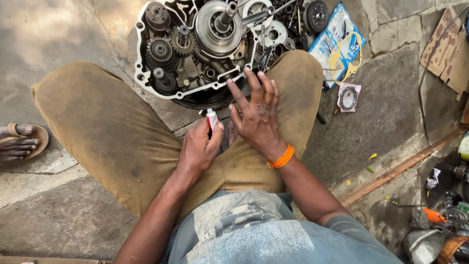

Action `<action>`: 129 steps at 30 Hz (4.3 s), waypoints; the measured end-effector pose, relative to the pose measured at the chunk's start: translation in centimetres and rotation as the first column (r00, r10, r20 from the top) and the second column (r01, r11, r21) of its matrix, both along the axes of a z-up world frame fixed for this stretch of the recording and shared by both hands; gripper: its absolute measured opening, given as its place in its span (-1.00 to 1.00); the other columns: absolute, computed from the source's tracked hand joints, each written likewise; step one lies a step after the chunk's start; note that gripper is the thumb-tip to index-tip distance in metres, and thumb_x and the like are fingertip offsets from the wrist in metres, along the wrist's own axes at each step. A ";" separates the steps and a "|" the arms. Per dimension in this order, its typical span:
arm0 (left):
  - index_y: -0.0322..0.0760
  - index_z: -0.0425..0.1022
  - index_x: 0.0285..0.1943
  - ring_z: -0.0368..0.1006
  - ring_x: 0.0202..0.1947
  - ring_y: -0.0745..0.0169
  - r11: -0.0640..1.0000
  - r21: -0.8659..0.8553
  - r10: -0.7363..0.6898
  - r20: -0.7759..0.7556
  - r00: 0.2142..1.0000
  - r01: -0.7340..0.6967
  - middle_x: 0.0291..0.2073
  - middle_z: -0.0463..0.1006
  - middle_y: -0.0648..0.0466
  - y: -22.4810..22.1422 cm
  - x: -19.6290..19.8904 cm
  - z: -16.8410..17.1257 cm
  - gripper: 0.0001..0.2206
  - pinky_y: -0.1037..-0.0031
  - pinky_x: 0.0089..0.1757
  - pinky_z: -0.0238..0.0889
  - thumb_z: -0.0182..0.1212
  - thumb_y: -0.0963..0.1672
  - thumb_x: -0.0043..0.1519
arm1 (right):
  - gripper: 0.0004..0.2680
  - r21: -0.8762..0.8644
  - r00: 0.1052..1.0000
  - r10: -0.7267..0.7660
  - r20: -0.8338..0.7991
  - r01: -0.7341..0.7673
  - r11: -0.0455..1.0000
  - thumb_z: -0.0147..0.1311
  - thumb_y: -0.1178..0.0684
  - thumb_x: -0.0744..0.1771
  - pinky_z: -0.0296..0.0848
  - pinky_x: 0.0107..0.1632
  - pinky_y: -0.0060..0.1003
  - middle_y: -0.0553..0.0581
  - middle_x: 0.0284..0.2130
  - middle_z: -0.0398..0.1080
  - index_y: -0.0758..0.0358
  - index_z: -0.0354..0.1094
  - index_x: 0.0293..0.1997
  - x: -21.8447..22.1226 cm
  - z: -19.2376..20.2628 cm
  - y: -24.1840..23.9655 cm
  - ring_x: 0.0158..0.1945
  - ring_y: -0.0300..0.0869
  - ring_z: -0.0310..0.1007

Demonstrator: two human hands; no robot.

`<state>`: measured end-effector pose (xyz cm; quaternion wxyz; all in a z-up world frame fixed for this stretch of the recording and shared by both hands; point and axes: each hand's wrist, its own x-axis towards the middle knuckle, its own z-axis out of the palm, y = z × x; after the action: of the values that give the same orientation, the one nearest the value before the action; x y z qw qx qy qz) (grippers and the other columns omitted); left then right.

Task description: The recorder is assembling and cleaning the internal gear components of a motorcycle engine crankcase, applying sealant from a tube, and using a cloth to wipe parts.

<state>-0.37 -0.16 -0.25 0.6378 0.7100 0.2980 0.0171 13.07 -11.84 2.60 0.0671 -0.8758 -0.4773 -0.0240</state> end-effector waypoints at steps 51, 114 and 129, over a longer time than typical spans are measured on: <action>-0.35 0.40 -0.35 0.14 -0.55 0.45 0.998 0.053 0.011 0.275 0.961 -0.027 -0.60 0.29 0.19 -4.1 -1.6 -0.8 -0.75 0.52 -0.43 -0.01 0.23 -0.17 0.43 | -0.37 0.306 0.638 -0.670 -0.380 0.770 0.560 0.15 0.11 0.40 0.17 0.52 0.00 0.33 0.44 0.17 0.20 -0.27 0.63 3.2 -14.2 -26.3 0.49 0.09 0.21; -0.26 0.42 -0.37 0.49 -0.49 0.17 0.330 0.831 -0.603 -0.180 0.777 0.448 -0.57 0.48 0.08 -4.3 0.1 8.4 -0.90 0.35 -0.50 0.32 0.25 -0.15 0.10 | -0.50 -0.324 0.916 0.357 0.183 -0.286 0.902 -0.26 -0.32 0.44 -0.54 0.45 0.38 0.11 0.56 -0.03 -0.10 0.03 0.62 -1.3 3.8 -6.0 0.61 0.06 -0.23; -0.29 0.54 -0.15 0.47 -0.44 0.03 0.805 0.421 -0.551 0.270 0.790 0.417 -0.50 0.50 0.03 0.7 -3.3 9.8 -0.76 0.20 -0.37 0.22 0.31 -0.16 0.01 | -0.58 -0.014 0.840 0.458 -0.293 -0.482 0.876 0.00 -0.08 0.31 -0.31 0.40 0.41 0.31 0.45 -0.04 0.05 0.25 0.35 1.0 5.0 -1.8 0.50 0.29 -0.16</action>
<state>-3.71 0.56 9.52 0.5330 0.8445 -0.0336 0.0385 14.08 -13.65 7.58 0.0996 -0.7284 -0.6636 0.1384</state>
